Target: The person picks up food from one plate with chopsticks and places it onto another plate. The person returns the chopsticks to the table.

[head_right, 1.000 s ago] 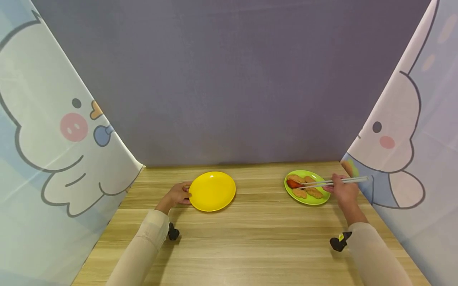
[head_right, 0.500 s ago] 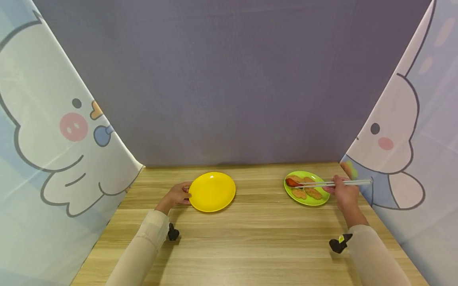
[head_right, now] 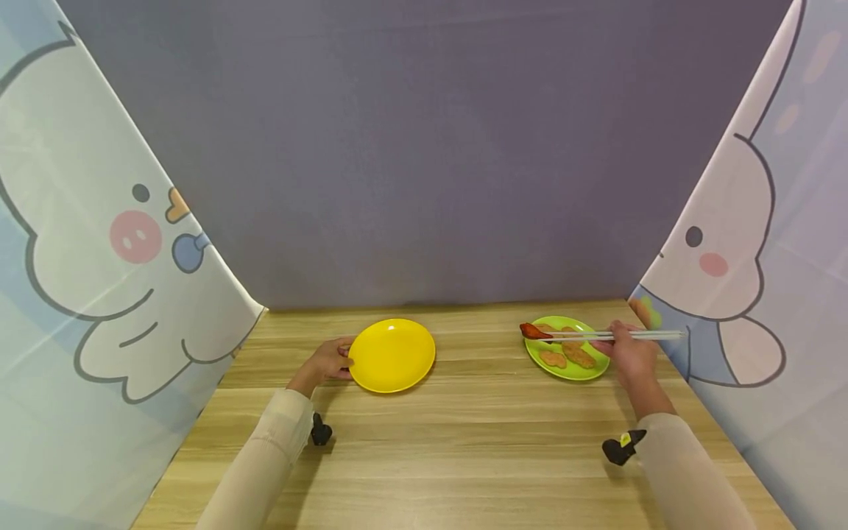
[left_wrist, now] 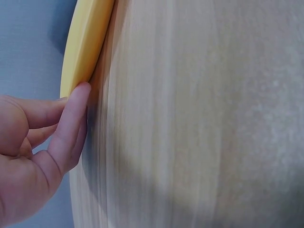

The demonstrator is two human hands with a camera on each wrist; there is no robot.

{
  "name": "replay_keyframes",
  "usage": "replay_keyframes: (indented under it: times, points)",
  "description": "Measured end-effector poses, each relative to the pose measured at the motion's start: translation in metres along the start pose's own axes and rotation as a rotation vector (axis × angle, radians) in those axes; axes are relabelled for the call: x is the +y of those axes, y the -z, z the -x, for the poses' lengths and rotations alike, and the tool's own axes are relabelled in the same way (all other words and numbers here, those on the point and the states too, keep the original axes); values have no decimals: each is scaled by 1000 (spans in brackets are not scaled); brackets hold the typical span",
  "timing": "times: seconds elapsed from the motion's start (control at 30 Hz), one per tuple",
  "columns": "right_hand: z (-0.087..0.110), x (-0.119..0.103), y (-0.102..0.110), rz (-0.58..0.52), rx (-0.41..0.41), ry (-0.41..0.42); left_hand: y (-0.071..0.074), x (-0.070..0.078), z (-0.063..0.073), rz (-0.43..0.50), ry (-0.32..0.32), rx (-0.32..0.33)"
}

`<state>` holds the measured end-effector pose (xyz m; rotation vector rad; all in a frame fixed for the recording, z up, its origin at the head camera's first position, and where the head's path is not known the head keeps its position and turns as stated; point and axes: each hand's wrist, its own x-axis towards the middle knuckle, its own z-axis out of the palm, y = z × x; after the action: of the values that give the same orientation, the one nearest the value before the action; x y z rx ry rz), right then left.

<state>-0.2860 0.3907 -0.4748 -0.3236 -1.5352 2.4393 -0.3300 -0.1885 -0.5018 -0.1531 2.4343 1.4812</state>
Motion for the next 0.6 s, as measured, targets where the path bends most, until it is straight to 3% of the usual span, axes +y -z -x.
replay_keyframes:
  times: [0.4, 0.6]
  points:
    - [2, 1, -28, 24, 9, -56, 0, -2, -3, -4, 5, 8]
    - [-8, 14, -35, 10, 21, -83, -1, -1, -3, -12, 10, 11]
